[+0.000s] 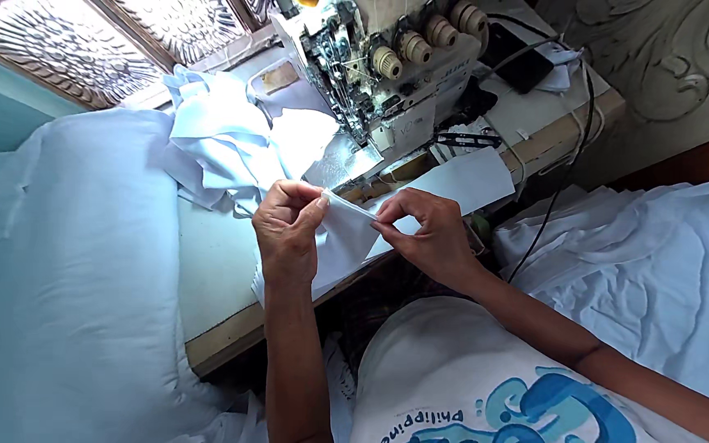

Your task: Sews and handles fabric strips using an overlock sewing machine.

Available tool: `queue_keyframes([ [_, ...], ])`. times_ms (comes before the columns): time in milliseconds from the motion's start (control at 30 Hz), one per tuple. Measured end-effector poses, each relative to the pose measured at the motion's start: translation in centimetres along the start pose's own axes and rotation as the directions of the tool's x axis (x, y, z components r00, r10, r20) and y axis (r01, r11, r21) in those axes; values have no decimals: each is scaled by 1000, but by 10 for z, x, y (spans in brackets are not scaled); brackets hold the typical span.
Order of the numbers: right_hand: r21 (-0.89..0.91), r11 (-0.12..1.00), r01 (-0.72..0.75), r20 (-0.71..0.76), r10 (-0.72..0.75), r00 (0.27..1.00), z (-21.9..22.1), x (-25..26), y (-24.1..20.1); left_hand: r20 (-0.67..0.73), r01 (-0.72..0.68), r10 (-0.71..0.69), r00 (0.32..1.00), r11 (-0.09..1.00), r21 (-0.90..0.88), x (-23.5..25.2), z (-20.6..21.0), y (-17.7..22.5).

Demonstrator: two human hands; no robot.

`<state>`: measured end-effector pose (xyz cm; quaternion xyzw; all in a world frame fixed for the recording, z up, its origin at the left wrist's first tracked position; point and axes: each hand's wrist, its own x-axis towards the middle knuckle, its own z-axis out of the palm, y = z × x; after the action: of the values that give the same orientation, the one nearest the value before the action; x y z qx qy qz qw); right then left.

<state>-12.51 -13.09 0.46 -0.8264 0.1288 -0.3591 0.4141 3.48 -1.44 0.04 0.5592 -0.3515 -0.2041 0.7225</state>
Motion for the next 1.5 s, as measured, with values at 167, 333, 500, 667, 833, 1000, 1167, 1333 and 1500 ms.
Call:
queue_keyframes([
  [167,-177,983,57,-92,-74,993,15,30,10,-50,-152,210,976,835,528,42,14,0],
  [333,-300,953,37,-101,-71,992,28,59,33,52,-151,209,977,493,857,81,21,-20],
  [500,-234,972,-33,-82,14,997,26,58,37,84,-122,170,982,229,966,71,37,-16],
  [667,-163,980,-111,-21,109,994,11,36,28,108,-155,167,980,303,940,42,50,-14],
  [833,-181,974,-133,-31,129,991,-3,18,20,106,-165,155,982,440,883,39,53,-18],
  [1000,-267,958,-103,-86,83,993,8,30,31,64,-117,143,988,407,906,48,58,-18],
  [1167,-425,904,-57,-77,27,997,17,31,33,129,-171,151,980,310,935,47,55,-14],
  [1333,-603,798,3,-76,-62,995,27,44,36,143,-161,89,986,237,958,64,44,-12],
  [1500,-666,746,10,-76,-82,994,31,45,38,62,-69,46,997,185,980,92,29,-17],
])
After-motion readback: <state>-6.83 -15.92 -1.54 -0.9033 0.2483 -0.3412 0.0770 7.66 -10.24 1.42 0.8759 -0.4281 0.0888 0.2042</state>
